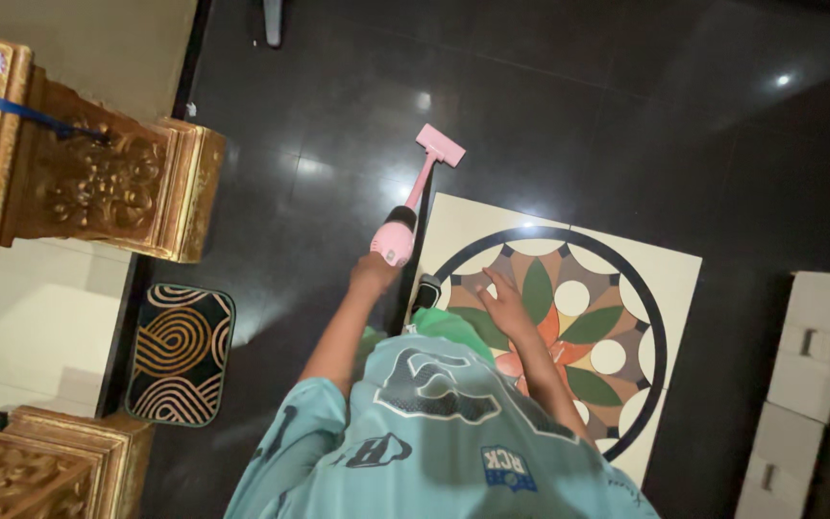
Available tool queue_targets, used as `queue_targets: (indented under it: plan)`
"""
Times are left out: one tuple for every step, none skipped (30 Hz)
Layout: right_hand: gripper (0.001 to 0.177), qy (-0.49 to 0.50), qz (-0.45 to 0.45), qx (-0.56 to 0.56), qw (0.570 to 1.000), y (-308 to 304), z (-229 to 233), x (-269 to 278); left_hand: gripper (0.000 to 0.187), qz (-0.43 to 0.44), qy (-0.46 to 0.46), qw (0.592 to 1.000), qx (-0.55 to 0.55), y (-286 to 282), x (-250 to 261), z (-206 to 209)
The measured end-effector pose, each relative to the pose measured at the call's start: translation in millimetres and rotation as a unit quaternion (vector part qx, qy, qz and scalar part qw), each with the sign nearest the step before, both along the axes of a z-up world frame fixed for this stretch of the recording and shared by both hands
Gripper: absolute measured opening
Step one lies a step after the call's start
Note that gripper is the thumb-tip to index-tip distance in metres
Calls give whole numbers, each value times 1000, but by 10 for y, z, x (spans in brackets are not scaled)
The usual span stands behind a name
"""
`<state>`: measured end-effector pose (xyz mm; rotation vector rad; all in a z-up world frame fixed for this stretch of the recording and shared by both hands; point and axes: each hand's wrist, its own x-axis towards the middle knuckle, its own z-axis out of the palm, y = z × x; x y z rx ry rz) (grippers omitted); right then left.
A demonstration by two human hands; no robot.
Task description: The person cleans a decorative tile inlay and the surrounding dark floor using a pink handheld vacuum, moving the tool across different sections of the surface.
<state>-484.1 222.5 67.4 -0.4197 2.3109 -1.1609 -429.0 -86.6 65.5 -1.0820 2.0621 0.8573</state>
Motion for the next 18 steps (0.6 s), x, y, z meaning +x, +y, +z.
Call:
queue_targets:
  plan:
    - [54, -7, 6, -4, 1000, -47, 55, 12, 67, -3, -4, 1000, 5, -13, 61, 7]
    - [54, -15, 12, -8, 1000, -86, 112, 33, 69, -7, -9, 1000, 9, -23, 157, 7]
    - [54, -22, 19, -14, 999, -144, 152, 52, 72, -9, -13, 1000, 11, -52, 274, 1]
    - [55, -38, 18, -4, 999, -197, 179, 75, 71, -7, -8, 1000, 1, -64, 411, -12]
    - [56, -55, 20, 7, 998, -236, 193, 110, 71, -3, -5, 1000, -9, -49, 595, -22]
    - [57, -72, 21, 18, 997, -274, 190, 162, 71, 1, -1, 1000, -19, -35, 804, -20]
    - [55, -46, 38, -2, 998, -316, 172, 197, 67, -3, 15, 999, -34, -7, 1039, 2]
    - [54, -21, 56, -22, 998, -362, 142, 238, 63, -7, 31, 998, -49, 34, 1264, 40]
    - [53, 3, 73, -41, 996, -385, 111, 298, 59, -8, 19, 999, -36, 80, 1471, 90]
    - [53, -5, 75, -45, 996, -406, 86, 359, 55, -9, 8, 1000, -24, 118, 1672, 155]
    - [54, -14, 77, -49, 996, -431, 70, 419, 54, 0, 3, 1000, -11, 172, 1850, 226]
    - [54, -24, 79, -53, 995, -461, 58, 473, 53, 9, -2, 1000, 2, 237, 2008, 289]
    - [53, -15, 86, -47, 995, -496, 45, 539, 53, 17, -7, 1000, 16, 274, 2118, 322]
    - [53, -7, 92, -42, 995, -532, 33, 603, 55, 16, -5, 1000, 20, 296, 2184, 325]
    - [52, 0, 97, -36, 995, -563, 23, 678, 58, 13, -4, 1000, 25, 324, 2247, 313]
    - [52, 1, 104, -35, 994, -590, 14, 746, 61, 11, -4, 1000, 29, 355, 2309, 288]
    - [52, 2, 108, -34, 994, -622, 7, 824, 59, -15, 26, 999, 27, 368, 2337, 243]
    - [52, 3, 113, -32, 993, -647, 2, 913, 58, -40, 55, 997, 25, 376, 2328, 187]
